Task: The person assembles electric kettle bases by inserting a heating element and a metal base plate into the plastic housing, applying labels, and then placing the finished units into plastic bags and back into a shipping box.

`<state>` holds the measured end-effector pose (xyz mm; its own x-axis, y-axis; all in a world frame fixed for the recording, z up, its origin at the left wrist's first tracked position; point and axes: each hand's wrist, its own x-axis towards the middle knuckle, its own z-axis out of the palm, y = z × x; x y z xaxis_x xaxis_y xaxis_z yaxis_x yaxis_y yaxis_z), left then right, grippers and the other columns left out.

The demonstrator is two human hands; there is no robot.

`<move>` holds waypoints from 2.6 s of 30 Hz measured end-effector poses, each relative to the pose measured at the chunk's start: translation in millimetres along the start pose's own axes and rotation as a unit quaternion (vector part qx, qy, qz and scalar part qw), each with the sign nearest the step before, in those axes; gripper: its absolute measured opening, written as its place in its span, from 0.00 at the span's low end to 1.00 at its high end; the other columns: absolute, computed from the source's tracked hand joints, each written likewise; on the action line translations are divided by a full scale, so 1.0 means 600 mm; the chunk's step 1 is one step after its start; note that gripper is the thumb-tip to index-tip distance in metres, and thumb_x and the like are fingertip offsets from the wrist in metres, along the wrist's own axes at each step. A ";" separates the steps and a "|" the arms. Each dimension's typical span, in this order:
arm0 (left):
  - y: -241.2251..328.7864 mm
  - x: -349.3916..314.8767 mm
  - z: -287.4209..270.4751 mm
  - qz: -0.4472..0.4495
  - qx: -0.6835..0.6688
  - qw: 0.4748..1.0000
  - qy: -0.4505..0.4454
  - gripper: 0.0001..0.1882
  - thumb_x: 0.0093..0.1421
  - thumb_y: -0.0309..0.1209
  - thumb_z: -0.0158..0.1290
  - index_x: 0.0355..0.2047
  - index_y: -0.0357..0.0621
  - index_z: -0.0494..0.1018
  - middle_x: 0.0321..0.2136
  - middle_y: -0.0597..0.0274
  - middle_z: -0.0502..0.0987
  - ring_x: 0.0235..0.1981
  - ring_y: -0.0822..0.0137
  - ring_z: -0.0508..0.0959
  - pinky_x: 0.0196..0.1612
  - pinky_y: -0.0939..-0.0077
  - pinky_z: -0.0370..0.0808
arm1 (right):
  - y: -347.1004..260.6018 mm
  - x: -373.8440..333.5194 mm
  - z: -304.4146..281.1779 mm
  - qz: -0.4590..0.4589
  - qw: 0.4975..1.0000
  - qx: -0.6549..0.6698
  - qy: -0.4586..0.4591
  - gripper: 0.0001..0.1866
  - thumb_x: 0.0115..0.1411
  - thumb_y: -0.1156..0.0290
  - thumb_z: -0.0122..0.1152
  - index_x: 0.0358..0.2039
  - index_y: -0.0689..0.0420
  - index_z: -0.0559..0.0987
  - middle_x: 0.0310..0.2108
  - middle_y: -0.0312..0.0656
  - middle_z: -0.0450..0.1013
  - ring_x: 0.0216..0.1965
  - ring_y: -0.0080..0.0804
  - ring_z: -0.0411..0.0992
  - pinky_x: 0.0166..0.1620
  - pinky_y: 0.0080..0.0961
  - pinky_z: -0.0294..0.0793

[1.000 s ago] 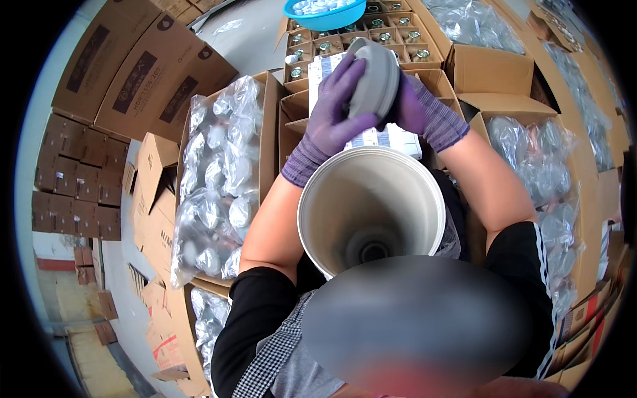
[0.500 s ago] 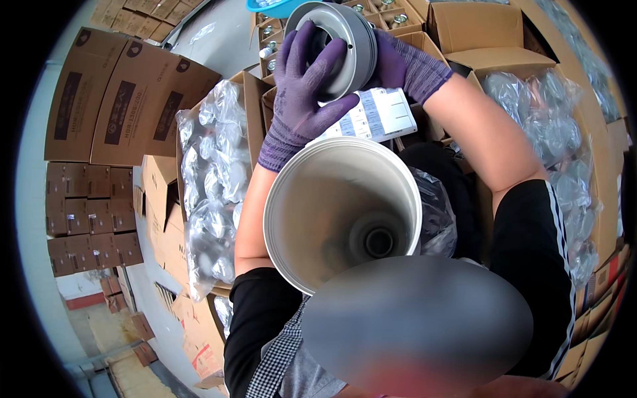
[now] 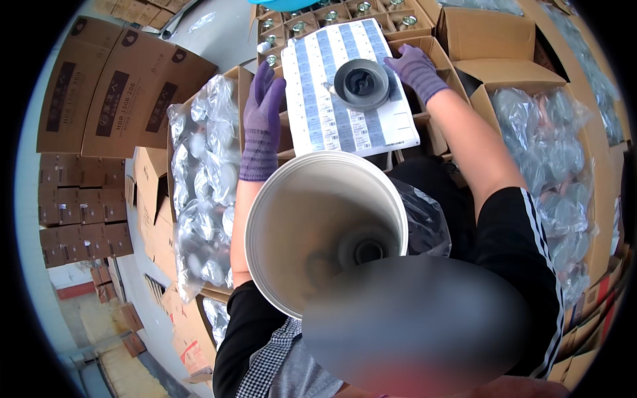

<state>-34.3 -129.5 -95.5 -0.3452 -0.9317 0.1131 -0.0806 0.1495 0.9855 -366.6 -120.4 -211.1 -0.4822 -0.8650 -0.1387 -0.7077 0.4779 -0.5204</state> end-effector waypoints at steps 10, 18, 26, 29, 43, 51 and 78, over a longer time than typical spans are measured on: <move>-0.038 0.030 0.008 -0.046 0.033 0.998 -0.016 0.31 0.70 0.44 0.48 0.69 0.44 0.61 0.66 0.56 0.65 0.67 0.54 0.64 0.69 0.54 0.58 | 0.113 0.132 0.048 -0.185 0.890 -0.411 -0.064 0.19 0.62 0.61 0.54 0.50 0.51 0.82 0.55 0.49 0.76 0.55 0.51 0.76 0.59 0.42 0.75; -0.077 0.049 -0.027 -0.045 0.061 0.997 -0.012 0.32 0.67 0.46 0.54 0.67 0.44 0.66 0.60 0.54 0.73 0.61 0.63 0.71 0.64 0.65 0.65 | 0.251 0.138 -0.157 0.005 0.981 -0.149 0.127 0.18 0.63 0.63 0.52 0.49 0.53 0.81 0.47 0.53 0.79 0.50 0.54 0.78 0.55 0.44 0.76; -0.196 0.094 0.052 -0.025 0.607 0.716 -0.345 0.29 0.56 0.43 0.61 0.58 0.49 0.75 0.52 0.46 0.79 0.52 0.51 0.80 0.58 0.61 0.74 | 0.243 0.120 -0.181 0.106 0.974 -0.170 0.106 0.23 0.68 0.60 0.53 0.62 0.51 0.74 0.57 0.47 0.75 0.55 0.45 0.76 0.57 0.40 0.75; -0.227 0.086 0.045 -0.024 0.627 0.700 -0.342 0.28 0.55 0.45 0.61 0.54 0.47 0.76 0.49 0.46 0.80 0.52 0.48 0.79 0.57 0.57 0.74 | 0.142 -0.001 -0.175 -0.183 0.960 0.051 0.206 0.27 0.57 0.59 0.64 0.54 0.62 0.78 0.51 0.56 0.77 0.54 0.51 0.75 0.58 0.39 0.74; 0.389 -0.076 -0.045 0.326 0.361 0.870 0.079 0.12 0.64 0.33 0.61 0.43 0.38 0.80 0.39 0.59 0.82 0.39 0.70 0.82 0.42 0.78 0.77 | -0.100 -0.254 -0.031 -0.061 0.624 0.648 -0.432 0.43 0.73 0.36 0.32 0.69 0.62 0.62 0.68 0.56 0.63 0.69 0.41 0.61 0.72 0.40 0.54; 0.308 -0.290 0.010 0.112 0.120 0.982 -0.093 0.56 0.45 0.25 0.68 0.72 0.37 0.51 0.61 0.49 0.68 0.59 0.59 0.74 0.52 0.67 0.78 | -0.217 -0.387 -0.313 -0.347 0.467 0.805 -0.118 0.50 0.62 0.26 0.48 0.70 0.55 0.61 0.62 0.48 0.69 0.59 0.46 0.71 0.62 0.45 0.72; 0.225 -0.137 -0.027 0.040 -0.096 0.865 -0.491 0.46 0.51 0.41 0.70 0.64 0.27 0.64 0.60 0.45 0.71 0.63 0.55 0.71 0.67 0.65 0.65 | -0.142 -0.528 -0.259 -0.496 0.850 0.162 0.071 0.15 0.54 0.62 0.72 0.28 0.61 0.80 0.55 0.58 0.67 0.59 0.50 0.67 0.61 0.45 0.64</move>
<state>-1.6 -38.3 30.5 -0.9778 -0.1768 0.1125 0.1044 0.0542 0.9931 -233.9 136.5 8.4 0.1954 -0.7793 0.5954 -0.6333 -0.5639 -0.5301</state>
